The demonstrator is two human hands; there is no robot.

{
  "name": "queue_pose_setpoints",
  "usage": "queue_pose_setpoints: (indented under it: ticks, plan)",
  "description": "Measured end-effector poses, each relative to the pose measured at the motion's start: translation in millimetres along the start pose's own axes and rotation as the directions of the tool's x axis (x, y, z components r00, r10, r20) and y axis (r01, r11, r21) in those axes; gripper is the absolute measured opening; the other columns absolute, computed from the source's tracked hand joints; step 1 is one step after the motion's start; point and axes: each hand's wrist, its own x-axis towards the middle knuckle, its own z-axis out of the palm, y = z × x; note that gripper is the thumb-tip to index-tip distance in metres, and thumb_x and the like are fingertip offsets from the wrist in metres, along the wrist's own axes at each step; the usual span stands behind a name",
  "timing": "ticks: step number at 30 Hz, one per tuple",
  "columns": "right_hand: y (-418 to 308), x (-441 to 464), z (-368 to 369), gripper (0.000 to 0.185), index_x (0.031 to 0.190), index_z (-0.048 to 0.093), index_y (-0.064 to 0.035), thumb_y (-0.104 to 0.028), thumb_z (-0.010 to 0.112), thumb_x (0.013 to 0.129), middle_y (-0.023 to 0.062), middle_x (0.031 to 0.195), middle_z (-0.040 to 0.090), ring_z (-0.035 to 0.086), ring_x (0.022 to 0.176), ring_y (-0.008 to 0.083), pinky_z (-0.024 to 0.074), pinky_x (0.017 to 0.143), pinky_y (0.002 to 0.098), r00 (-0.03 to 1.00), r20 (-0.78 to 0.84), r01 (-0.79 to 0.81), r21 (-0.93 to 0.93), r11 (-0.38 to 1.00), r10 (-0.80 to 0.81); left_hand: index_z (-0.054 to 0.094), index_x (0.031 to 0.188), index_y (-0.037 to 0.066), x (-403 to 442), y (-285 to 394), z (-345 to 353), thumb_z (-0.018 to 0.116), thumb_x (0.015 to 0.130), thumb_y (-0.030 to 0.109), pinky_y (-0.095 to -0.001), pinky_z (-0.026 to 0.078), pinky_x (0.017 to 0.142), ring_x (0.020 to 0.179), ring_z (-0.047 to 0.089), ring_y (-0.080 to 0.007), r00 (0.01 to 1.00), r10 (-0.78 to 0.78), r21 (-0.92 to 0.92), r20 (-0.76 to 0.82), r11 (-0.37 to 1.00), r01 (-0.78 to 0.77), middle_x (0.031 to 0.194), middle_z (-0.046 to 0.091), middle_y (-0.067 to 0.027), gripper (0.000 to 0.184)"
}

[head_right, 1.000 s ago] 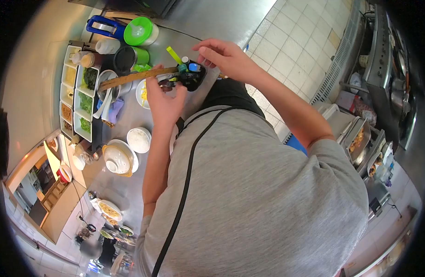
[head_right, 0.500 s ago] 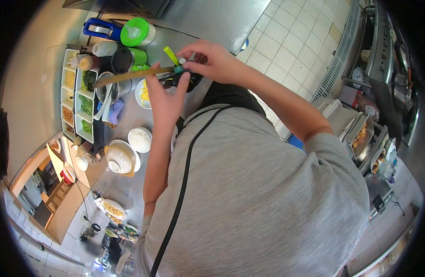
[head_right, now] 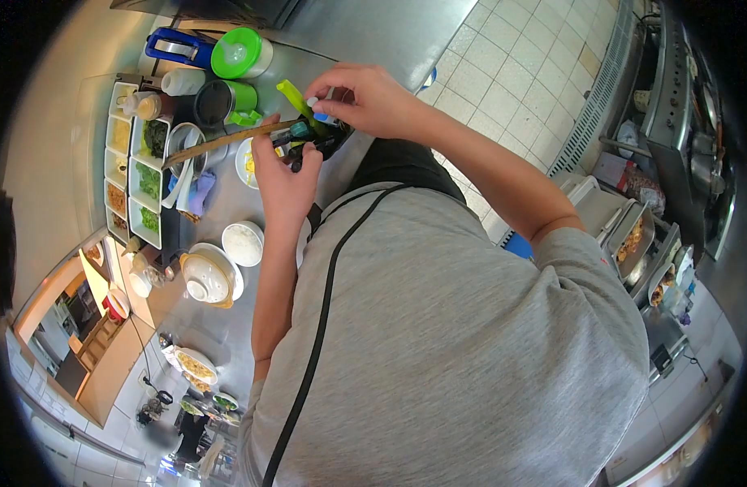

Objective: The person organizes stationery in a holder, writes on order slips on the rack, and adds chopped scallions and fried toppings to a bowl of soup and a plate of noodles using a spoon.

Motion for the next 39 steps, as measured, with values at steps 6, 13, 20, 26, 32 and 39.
queue_pose_setpoints:
  ticks: [6, 13, 20, 26, 32, 39]
  plan:
    - [-11, 4, -2, 0.021, 0.121, 0.076, -0.0077, -0.014, 0.076, 0.101, 0.0042, 0.104, 0.072, 0.068, 0.088, 0.0118, 0.0568, 0.082, 0.0288, 0.996, 0.008, -0.091, 0.116, 0.989, 0.091, 0.049, 0.139, -0.005, 2, -17, 4, 0.077, 0.083, 0.011, -0.0437, 0.055, 0.089, 0.115, 0.057, -0.0408, 0.999, 0.043, -0.010, -0.024, 0.999, -0.043, 0.127, 0.055, -0.0256, 0.065]
    - [-25, 14, -9, 0.019, 0.119, 0.077, -0.0045, -0.011, 0.073, 0.102, 0.0060, 0.105, 0.073, 0.068, 0.091, 0.0139, 0.0546, 0.082, 0.0278, 0.995, -0.032, 0.093, 0.056, 0.994, -0.091, 0.048, 0.145, -0.004, 3, -7, -1, 0.076, 0.089, 0.006, -0.0380, 0.052, 0.102, 0.119, 0.062, -0.0256, 0.999, -0.034, -0.072, 0.018, 0.997, 0.035, 0.135, 0.056, -0.0181, 0.063]
    - [-24, 11, -13, 0.021, 0.122, 0.077, -0.0060, -0.005, 0.067, 0.103, 0.0112, 0.112, 0.074, 0.071, 0.102, 0.0251, 0.0568, 0.087, 0.0322, 0.958, -0.030, 0.281, -0.096, 0.955, -0.285, 0.049, 0.143, -0.005, 3, -16, 1, 0.075, 0.090, 0.007, -0.0389, 0.052, 0.102, 0.118, 0.063, -0.0265, 0.999, 0.044, 0.018, -0.003, 0.999, -0.043, 0.134, 0.058, -0.0192, 0.060]
    - [-17, -6, -7, 0.026, 0.127, 0.077, -0.0086, -0.003, 0.067, 0.103, 0.0110, 0.118, 0.072, 0.072, 0.104, 0.0256, 0.0576, 0.090, 0.0338, 0.951, -0.097, 0.279, -0.150, 0.949, -0.295, 0.052, 0.136, -0.006, 4, -19, 5, 0.076, 0.089, 0.015, -0.0479, 0.047, 0.102, 0.119, 0.058, -0.0417, 0.999, 0.039, -0.046, -0.036, 0.998, -0.041, 0.129, 0.059, -0.0260, 0.057]
    - [-17, -4, -8, 0.026, 0.126, 0.076, -0.0088, -0.003, 0.066, 0.103, 0.0111, 0.119, 0.072, 0.071, 0.106, 0.0260, 0.0581, 0.091, 0.0345, 0.947, -0.088, 0.293, -0.151, 0.944, -0.308, 0.053, 0.136, -0.005, 4, -17, 4, 0.076, 0.092, 0.015, -0.0468, 0.050, 0.096, 0.112, 0.062, -0.0391, 0.998, 0.047, -0.041, -0.036, 0.998, -0.049, 0.121, 0.062, -0.0250, 0.054]
    - [-16, -3, -6, 0.026, 0.125, 0.076, -0.0083, -0.002, 0.067, 0.102, 0.0112, 0.120, 0.072, 0.071, 0.107, 0.0272, 0.0582, 0.092, 0.0356, 0.944, -0.100, 0.301, -0.119, 0.946, -0.313, 0.062, 0.129, -0.003, 5, -10, -3, 0.081, 0.094, 0.020, -0.0436, 0.054, 0.088, 0.100, 0.069, -0.0358, 0.997, 0.056, 0.011, -0.049, 0.998, -0.055, 0.114, 0.070, -0.0222, 0.046]
